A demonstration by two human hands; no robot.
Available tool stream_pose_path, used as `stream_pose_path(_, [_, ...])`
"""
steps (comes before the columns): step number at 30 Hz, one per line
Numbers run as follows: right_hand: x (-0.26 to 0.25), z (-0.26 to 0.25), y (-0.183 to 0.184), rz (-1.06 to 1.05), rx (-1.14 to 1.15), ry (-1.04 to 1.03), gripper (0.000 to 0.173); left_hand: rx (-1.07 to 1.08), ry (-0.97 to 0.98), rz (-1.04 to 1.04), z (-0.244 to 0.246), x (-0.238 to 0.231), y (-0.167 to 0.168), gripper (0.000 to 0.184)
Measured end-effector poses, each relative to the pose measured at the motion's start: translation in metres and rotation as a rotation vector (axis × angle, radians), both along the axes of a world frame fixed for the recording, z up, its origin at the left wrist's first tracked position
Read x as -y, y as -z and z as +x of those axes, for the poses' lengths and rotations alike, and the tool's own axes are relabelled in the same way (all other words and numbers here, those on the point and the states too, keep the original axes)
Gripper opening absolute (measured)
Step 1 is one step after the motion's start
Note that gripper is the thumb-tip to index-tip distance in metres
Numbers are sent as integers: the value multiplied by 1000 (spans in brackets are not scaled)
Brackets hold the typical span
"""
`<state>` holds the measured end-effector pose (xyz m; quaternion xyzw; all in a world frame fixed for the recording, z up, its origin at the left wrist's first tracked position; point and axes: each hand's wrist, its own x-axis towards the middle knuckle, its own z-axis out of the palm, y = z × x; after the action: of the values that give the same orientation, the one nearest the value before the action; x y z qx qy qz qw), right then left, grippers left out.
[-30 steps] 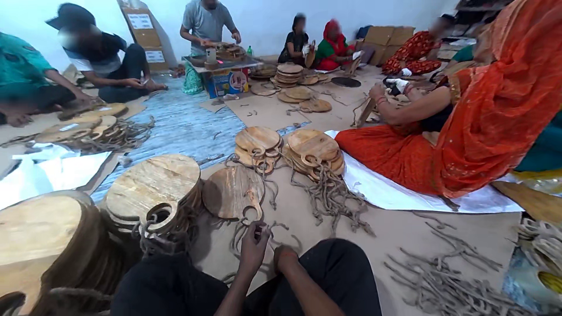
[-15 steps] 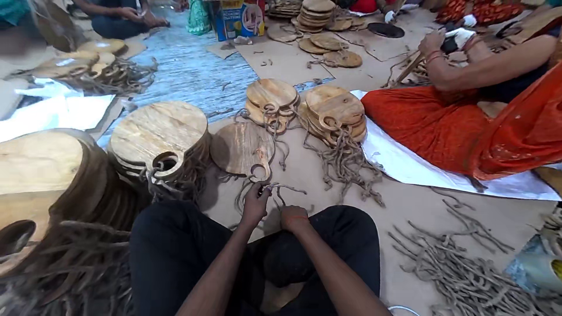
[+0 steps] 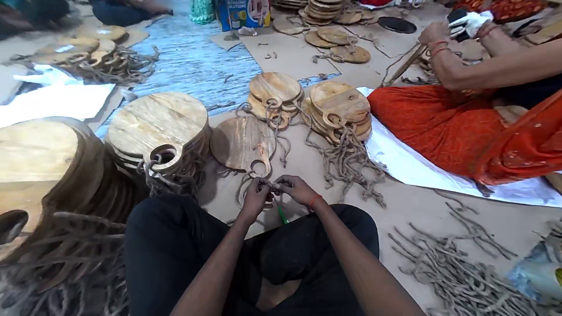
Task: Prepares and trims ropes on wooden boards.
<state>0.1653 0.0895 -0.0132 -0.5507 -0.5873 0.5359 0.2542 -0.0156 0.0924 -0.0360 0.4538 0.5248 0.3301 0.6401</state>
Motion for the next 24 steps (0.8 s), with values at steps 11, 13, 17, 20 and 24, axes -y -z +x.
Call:
stream_pose_path(11, [-21,8,39,-249,-110,124,13,-118,6,-78,-2,-6,14,21])
stream_pose_path(13, [-23,8,45,-238,-8,57,13,-165,10,-143,-3,-7,21,18])
stream_pose_path(17, [-27,8,55,-234,254,-36,17,-255,43,-240,1,-8,48,19])
stream_pose_path(20, [-31,7,63,-224,431,-109,17,-328,80,-284,8,-7,70,23])
stream_pose_path(24, [-32,1,68,-199,531,-174,22,-424,61,-266,20,2,70,22])
